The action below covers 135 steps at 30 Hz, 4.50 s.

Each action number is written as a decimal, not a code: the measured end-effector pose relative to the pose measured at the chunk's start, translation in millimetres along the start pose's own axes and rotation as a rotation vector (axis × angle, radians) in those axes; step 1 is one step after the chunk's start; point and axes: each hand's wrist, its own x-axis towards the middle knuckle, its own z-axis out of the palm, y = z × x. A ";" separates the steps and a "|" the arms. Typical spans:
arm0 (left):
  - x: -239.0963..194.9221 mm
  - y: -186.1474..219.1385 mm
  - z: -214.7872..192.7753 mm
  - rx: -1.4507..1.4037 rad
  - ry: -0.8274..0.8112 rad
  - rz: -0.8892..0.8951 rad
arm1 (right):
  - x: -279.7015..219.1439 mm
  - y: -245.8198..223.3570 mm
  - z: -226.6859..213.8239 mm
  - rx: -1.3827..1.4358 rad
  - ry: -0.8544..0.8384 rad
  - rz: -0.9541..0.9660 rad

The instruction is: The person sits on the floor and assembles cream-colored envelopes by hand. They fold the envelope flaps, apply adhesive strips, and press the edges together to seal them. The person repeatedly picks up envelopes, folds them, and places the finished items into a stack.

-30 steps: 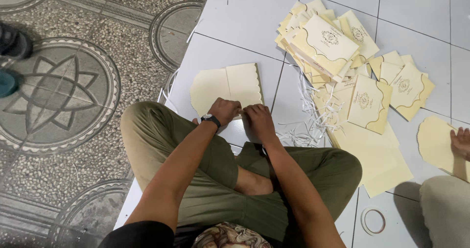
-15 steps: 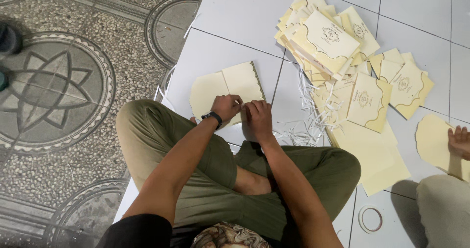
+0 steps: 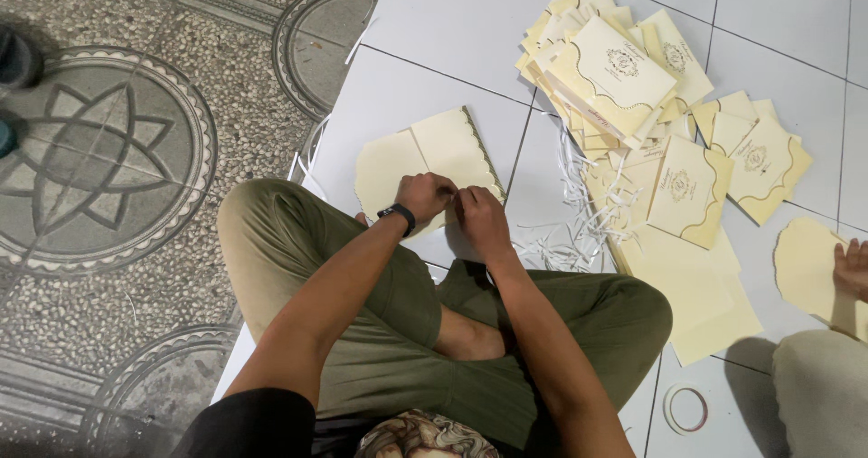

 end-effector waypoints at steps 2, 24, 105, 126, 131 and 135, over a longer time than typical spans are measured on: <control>0.5 -0.3 0.7 -0.013 -0.006 0.001 | 1.1 4.2 -4.1 0.007 -0.033 -0.006; 9.2 -13.7 17.0 -0.058 0.000 -0.009 | 14.0 8.4 0.2 0.153 0.008 0.053; -51.0 32.2 -33.9 0.451 -0.263 0.289 | -29.9 32.0 -93.7 -0.004 -0.625 0.013; -30.8 59.1 -59.0 0.396 -0.232 0.130 | 17.3 46.7 -25.4 0.616 -0.279 0.879; -31.0 70.6 -43.8 0.560 -0.274 0.133 | 15.0 55.1 -19.7 0.631 -0.283 0.860; -31.7 66.9 -30.3 0.421 -0.347 0.096 | 20.5 53.5 -23.7 0.659 -0.301 0.910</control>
